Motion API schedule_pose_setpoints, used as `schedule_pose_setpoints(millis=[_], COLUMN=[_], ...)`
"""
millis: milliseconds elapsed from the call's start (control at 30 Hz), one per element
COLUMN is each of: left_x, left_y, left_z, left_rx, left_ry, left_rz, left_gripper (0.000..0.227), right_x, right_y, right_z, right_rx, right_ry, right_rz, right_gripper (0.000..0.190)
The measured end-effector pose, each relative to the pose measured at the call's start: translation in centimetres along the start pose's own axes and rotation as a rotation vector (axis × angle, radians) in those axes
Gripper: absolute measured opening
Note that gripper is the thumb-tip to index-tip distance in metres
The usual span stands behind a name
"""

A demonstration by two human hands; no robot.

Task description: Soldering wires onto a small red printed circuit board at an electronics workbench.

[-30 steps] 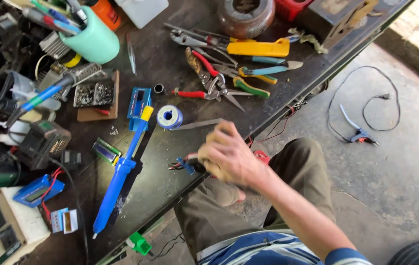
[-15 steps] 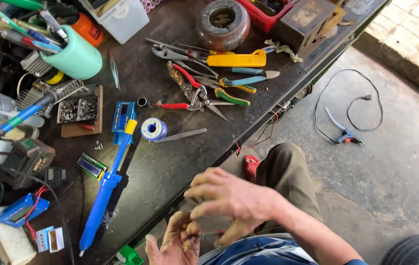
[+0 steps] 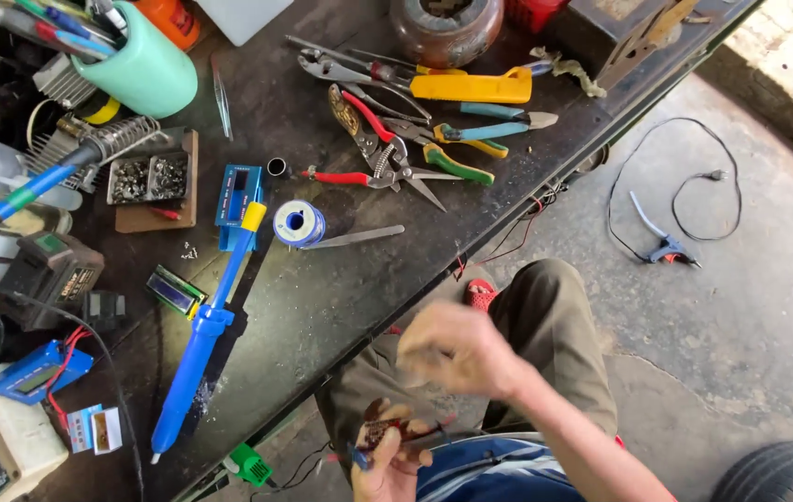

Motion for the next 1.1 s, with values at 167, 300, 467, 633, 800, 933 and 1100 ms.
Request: schedule_pose_setpoints(millis=[167, 300, 467, 633, 800, 933, 1100], left_x=[-1.1, -2.8, -2.2, -1.6, -2.6, -3.7, -3.5], left_y=[3.5, 5.8, 5.7, 5.5, 7.7, 9.7, 11.2], left_z=[3.0, 6.3, 6.3, 4.0, 5.6, 7.7, 10.0], left_rx=[0.347, 0.534, 0.484, 0.408, 0.212, 0.270, 0.354], left_ry=[-0.139, 0.030, 0.012, 0.056, 0.013, -0.214, -0.405], left_rz=[0.327, 0.324, 0.391, 0.404, 0.278, 0.447, 0.673], left_gripper=[0.025, 0.014, 0.013, 0.026, 0.049, 0.024, 0.015], right_x=[3.8, 5.6, 6.6, 6.7, 6.1, 3.5, -2.6], right_y=[0.7, 5.1, 7.6, 6.3, 5.0, 1.2, 1.5], right_z=[-7.7, -11.3, -11.9, -11.3, -10.9, -8.5, -4.1], right_rx=[-0.904, -1.157, -1.279, -1.191, -0.987, -0.408, 0.380], right_ry=[0.401, 0.397, 0.196, 0.138, 0.211, 0.482, 0.886], right_rz=[-0.120, -0.053, 0.094, 0.103, 0.358, 0.549, 0.476], right_gripper=[0.009, 0.039, 0.048, 0.034, 0.026, 0.022, 0.027])
Point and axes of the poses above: each hand's wrist, its own x-axis towards the middle knuckle, its own z-axis out of the palm, y = z × x, the point moved 1 cm from there along x, towards the middle knuckle, and after that the axes turned 1 degree about z, right-handed, at the moved point
